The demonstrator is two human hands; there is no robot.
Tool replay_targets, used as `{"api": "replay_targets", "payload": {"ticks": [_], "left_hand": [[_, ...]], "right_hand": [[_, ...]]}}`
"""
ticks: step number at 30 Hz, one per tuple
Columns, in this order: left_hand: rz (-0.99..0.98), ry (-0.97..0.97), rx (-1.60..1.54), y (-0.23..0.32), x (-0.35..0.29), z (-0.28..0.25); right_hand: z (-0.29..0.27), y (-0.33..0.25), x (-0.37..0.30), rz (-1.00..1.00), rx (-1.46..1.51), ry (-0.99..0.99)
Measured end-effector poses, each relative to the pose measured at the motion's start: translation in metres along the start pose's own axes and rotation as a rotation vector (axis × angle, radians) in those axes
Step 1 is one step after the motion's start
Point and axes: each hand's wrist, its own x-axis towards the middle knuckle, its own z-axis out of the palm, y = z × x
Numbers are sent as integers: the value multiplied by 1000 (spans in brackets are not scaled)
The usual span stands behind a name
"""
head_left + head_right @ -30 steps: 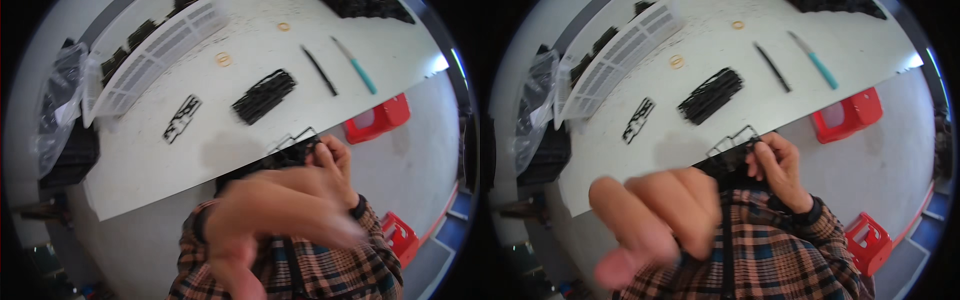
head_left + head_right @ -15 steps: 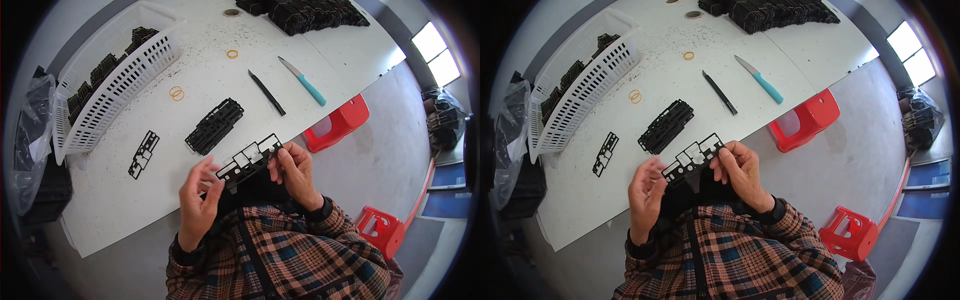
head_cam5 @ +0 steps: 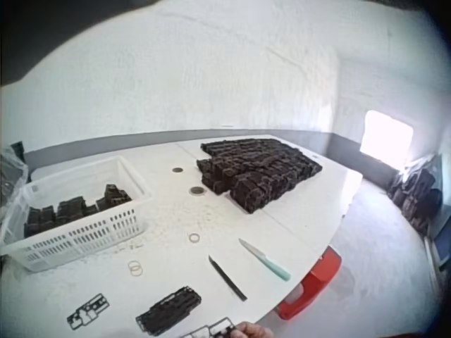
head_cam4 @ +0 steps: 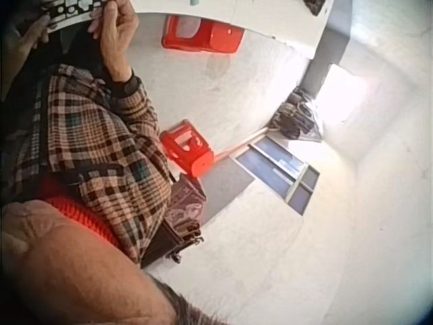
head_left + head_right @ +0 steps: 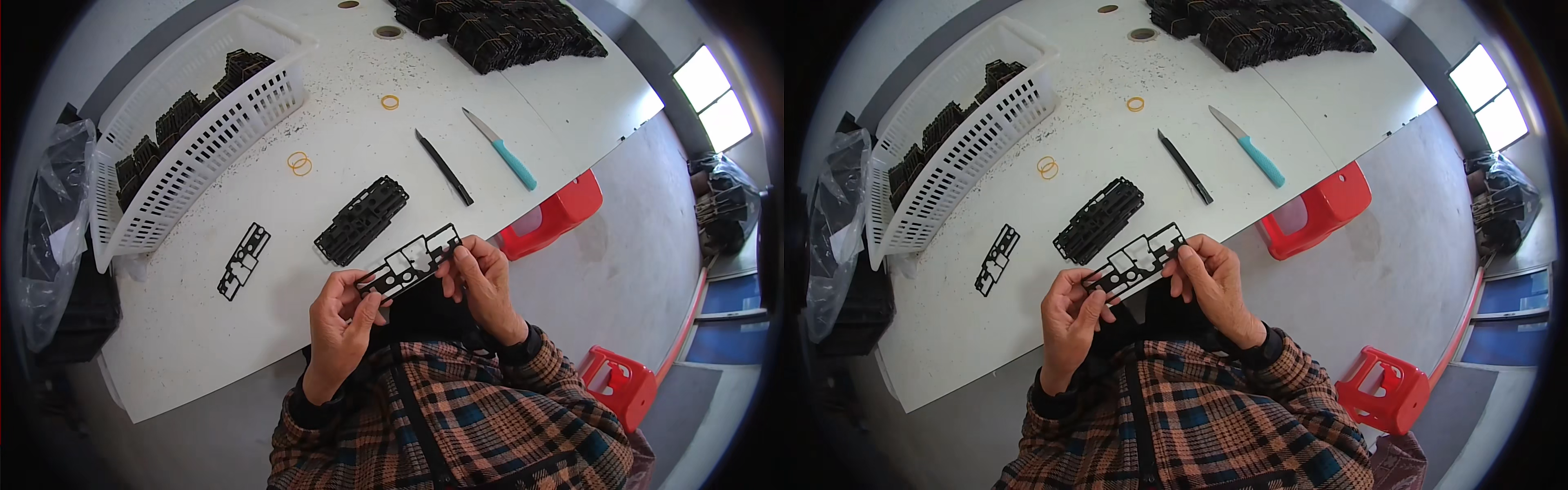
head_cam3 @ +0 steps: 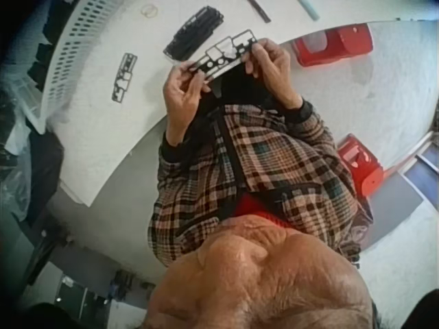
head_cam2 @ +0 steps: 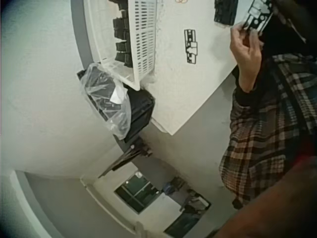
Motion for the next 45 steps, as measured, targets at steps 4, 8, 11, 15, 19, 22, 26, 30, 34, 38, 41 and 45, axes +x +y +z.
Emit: {"api": "replay_targets", "payload": {"ticks": [4,8,11,15,19,22,26,30,34,38,41,45], "left_hand": [[-6,36,-63,2,1,-4],[-20,84,-93,4,2,-10],[-31,119,-102,7,2,-13],[-31,161,-107,5,-1,-13],[-29,168,-135,5,-2,-9],[-47,160,-132,6,-3,-7],[-23,175,-125,3,-4,-8],[-2,170,-129,1,-5,-6],[23,171,-115,2,-8,-5],[36,183,-101,3,-10,-5],[45,193,-86,3,-13,-6],[59,199,-88,5,-14,-8]], "right_hand": [[3,-4,6,11,-10,-38],[8,-14,12,-3,-96,-82],[13,-37,17,-57,-249,-21],[16,-70,18,-464,-356,-82],[16,-72,15,-517,-362,-107],[8,-57,20,-455,-362,-56],[-12,-46,28,-316,-494,88],[-26,-45,51,-383,-796,67],[-31,-39,69,-304,-1027,44],[-31,-23,85,-302,-1341,29],[-32,-12,97,-255,-1437,103],[-47,-10,113,-206,-1362,58]]}}
